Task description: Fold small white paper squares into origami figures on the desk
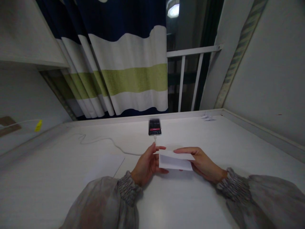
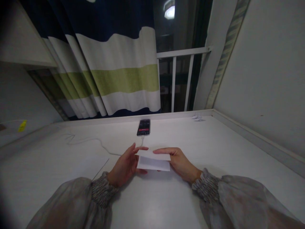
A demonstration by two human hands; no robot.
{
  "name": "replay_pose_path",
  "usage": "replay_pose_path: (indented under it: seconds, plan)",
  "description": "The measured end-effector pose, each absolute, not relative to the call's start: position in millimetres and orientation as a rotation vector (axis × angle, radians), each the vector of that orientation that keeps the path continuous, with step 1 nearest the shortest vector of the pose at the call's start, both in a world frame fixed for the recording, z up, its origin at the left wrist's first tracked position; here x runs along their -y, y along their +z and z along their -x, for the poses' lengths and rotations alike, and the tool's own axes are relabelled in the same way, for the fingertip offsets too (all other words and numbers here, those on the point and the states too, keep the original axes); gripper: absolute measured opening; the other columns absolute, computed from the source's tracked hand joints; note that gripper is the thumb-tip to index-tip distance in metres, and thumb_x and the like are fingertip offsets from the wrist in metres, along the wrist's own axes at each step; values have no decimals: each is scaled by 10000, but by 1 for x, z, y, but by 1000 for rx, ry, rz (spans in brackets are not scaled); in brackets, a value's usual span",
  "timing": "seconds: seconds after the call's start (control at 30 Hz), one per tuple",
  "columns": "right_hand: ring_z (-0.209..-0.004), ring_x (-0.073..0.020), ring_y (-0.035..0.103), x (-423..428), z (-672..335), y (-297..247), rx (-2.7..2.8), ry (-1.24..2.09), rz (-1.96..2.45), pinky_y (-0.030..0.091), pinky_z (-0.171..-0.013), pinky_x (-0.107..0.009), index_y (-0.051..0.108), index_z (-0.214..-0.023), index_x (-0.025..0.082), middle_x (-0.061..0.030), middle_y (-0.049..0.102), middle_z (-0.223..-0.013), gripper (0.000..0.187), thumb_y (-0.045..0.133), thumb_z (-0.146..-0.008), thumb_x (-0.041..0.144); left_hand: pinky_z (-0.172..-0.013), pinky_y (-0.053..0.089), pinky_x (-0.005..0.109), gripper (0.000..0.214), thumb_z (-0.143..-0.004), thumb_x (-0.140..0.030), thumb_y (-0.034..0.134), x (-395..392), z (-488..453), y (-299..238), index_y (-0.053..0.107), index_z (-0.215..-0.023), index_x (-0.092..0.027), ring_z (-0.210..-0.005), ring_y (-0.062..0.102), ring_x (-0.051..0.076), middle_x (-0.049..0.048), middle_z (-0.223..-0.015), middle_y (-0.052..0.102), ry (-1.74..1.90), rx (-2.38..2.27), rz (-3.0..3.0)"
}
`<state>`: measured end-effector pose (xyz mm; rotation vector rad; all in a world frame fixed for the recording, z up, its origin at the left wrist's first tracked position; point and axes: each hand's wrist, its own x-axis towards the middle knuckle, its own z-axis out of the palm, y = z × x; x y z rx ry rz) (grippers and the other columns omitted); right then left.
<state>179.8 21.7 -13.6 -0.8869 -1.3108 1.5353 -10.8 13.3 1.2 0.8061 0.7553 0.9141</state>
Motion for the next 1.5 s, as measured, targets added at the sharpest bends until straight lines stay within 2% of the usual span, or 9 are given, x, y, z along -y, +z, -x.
replay_pose_path:
  seconds: [0.27,0.4,0.53,0.7,0.87,1.03,1.13,1.27,1.5]
  plan:
    - [-778,-175,622,-18,-184,-5,1613,1402,954,488,-718,-325,709,-844,221,-27,687,-881,187,627,-678,245,-443,493,201,378,-577,-233,722,-11,7,-1,553,-885,-95,-546,576,113,29,-686,598,954,-926,-1022]
    - [-1045,-199,539,-17,-193,8,1781,1373,841,423,-892,-365,613,-1077,252,-41,566,-1187,375,593,-704,216,-506,497,217,443,-574,-269,724,-15,8,-6,530,-943,-118,-588,554,106,8,-677,595,1059,-938,-1064]
    - [-1064,-211,532,-25,-203,11,1640,1349,818,369,-953,-397,637,-1023,210,-64,616,-1114,330,572,-703,254,-503,471,208,519,-618,-313,691,-16,7,-14,418,-1036,-169,-563,541,98,-21,-663,575,1076,-870,-1162]
    - [-760,-158,594,-25,-195,11,1723,1292,986,454,-734,-324,654,-894,158,-65,673,-860,324,498,-775,416,-434,370,163,482,-729,-320,583,-9,2,-18,332,-1119,-191,-490,475,66,-52,-640,497,904,-786,-1390]
    - [-519,-84,495,-16,-178,7,1746,1537,1073,348,-475,-219,572,-750,142,13,592,-634,315,647,-649,431,-419,305,157,436,-767,-293,546,-4,-3,-14,342,-1136,-180,-441,392,43,-81,-572,416,853,-801,-1521]
    - [-474,-68,459,-14,-174,4,1547,1507,1060,308,-435,-202,544,-673,145,39,546,-567,309,683,-610,413,-501,403,190,553,-628,-257,684,-8,-6,-13,361,-1070,-183,-551,514,79,-46,-675,528,1045,-827,-1276]
    - [-463,-67,453,-14,-175,3,1435,1450,1078,312,-425,-203,547,-673,151,41,536,-567,301,683,-609,411,-539,417,201,421,-546,-237,737,-10,-5,-12,496,-878,-141,-549,536,80,-23,-652,570,1089,-917,-1187]
    - [-490,-73,468,-12,-177,4,1394,1405,1070,340,-450,-209,545,-682,152,37,536,-588,314,686,-605,421,-498,399,200,232,-578,-283,715,-7,-6,-7,579,-651,-110,-480,529,84,1,-541,586,1030,-1011,-1199]
    - [-531,-82,497,-6,-176,8,1352,1433,1060,369,-500,-222,546,-688,152,25,568,-620,315,702,-592,409,-481,398,190,214,-586,-289,707,-2,-7,-1,621,-650,-104,-459,537,82,6,-507,608,1057,-1019,-1181]
